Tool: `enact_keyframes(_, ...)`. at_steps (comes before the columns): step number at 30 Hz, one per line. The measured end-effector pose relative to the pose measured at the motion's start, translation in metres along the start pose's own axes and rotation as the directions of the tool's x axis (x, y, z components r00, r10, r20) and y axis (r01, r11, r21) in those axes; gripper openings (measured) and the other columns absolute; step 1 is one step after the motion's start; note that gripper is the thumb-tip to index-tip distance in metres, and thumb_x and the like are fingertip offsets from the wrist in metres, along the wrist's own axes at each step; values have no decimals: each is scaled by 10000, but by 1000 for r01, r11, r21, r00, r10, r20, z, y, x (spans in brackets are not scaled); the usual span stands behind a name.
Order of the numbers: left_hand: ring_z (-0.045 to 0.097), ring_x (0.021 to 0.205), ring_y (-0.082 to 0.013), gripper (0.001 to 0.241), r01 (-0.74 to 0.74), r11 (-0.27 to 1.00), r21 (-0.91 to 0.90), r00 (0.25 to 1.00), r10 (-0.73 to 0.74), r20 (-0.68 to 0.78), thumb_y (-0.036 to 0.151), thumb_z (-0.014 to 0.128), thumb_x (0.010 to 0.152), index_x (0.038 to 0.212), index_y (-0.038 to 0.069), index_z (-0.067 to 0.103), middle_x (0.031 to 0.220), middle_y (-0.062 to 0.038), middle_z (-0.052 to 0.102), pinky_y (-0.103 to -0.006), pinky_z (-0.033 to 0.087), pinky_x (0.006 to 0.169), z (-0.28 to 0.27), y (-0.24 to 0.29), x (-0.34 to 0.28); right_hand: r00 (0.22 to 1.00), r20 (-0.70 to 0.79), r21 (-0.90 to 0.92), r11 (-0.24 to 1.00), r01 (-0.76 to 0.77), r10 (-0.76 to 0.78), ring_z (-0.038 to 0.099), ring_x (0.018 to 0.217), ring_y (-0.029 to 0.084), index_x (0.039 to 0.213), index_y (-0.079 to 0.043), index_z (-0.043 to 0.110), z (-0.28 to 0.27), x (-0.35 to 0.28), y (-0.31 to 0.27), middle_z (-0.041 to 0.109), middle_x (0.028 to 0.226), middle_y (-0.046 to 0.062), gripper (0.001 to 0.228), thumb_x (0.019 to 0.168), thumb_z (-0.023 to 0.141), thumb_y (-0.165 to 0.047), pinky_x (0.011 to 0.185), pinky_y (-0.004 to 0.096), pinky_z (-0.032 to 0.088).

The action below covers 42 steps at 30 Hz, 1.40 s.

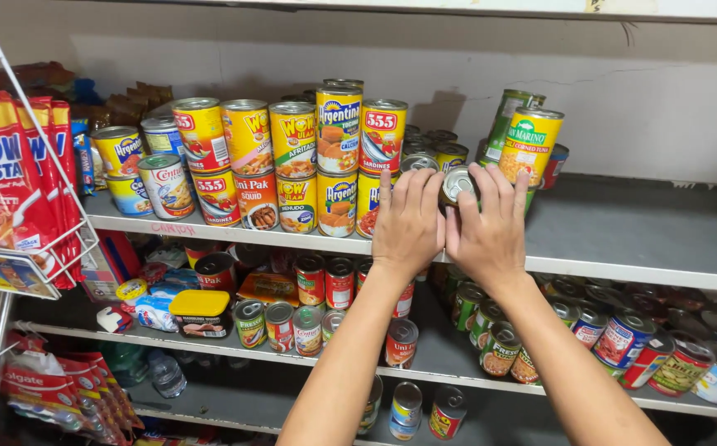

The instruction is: Organizing and tidying canned goods on a grocery store shelf.

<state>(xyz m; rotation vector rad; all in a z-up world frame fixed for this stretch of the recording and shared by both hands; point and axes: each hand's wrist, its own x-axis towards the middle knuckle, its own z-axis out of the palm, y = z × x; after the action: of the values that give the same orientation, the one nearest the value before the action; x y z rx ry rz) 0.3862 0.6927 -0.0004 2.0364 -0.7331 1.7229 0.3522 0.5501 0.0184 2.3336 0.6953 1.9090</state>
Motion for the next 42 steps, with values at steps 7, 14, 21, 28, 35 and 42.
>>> enact_keyframes(7,466,1375,-268,576,22,1000,-4,1000,-22,4,204,675,858,1397,61,531,1394,-81,549,-557,200,1296,5,-1,-5,1000,-12,103,994,24,-23,507,1342,447,1133,-21,469,-2,-7,2,504,1438,287,418,869,772,-135,1230,678,205)
enact_keyframes(14,465,1402,-290,612,7,1000,-23,1000,-7,9,212,680,826,1392,38,526,1415,-110,550,-565,188,1286,1,-2,-2,998,-53,301,952,53,-39,524,1309,501,1155,-10,432,-6,-6,3,504,1424,287,461,868,793,-20,1198,671,345)
enact_keyframes(21,484,1428,-282,510,21,999,-25,1000,-22,-21,166,650,906,1387,55,522,1448,-106,566,-543,203,1295,6,-4,-3,994,-104,385,923,9,34,533,1305,469,1118,-21,438,-18,9,-6,526,1427,261,440,847,782,25,1184,605,379)
enact_keyframes(28,489,1412,-302,498,23,996,-83,1000,-25,-18,160,643,932,1396,34,514,1459,-121,566,-537,205,1285,0,-6,-3,977,-136,467,881,-81,163,564,1312,409,1150,-9,422,-49,30,-14,547,1427,242,442,896,782,25,1148,477,457)
enact_keyframes(35,563,1403,-299,436,75,904,-420,989,-123,-87,19,543,955,1390,51,541,1416,-107,626,-504,287,1301,-14,2,-15,932,41,791,558,-251,361,590,1301,220,1271,-42,346,-59,24,-14,553,1464,212,461,1006,719,13,1126,360,505)
enact_keyframes(42,618,1262,-201,403,419,138,-898,796,-532,290,262,418,1111,1395,-7,514,1318,-167,657,-341,468,1080,-49,27,-19,911,154,925,268,-269,383,576,1228,187,1268,-66,358,-47,31,-36,531,1403,174,435,995,692,-8,1054,343,535)
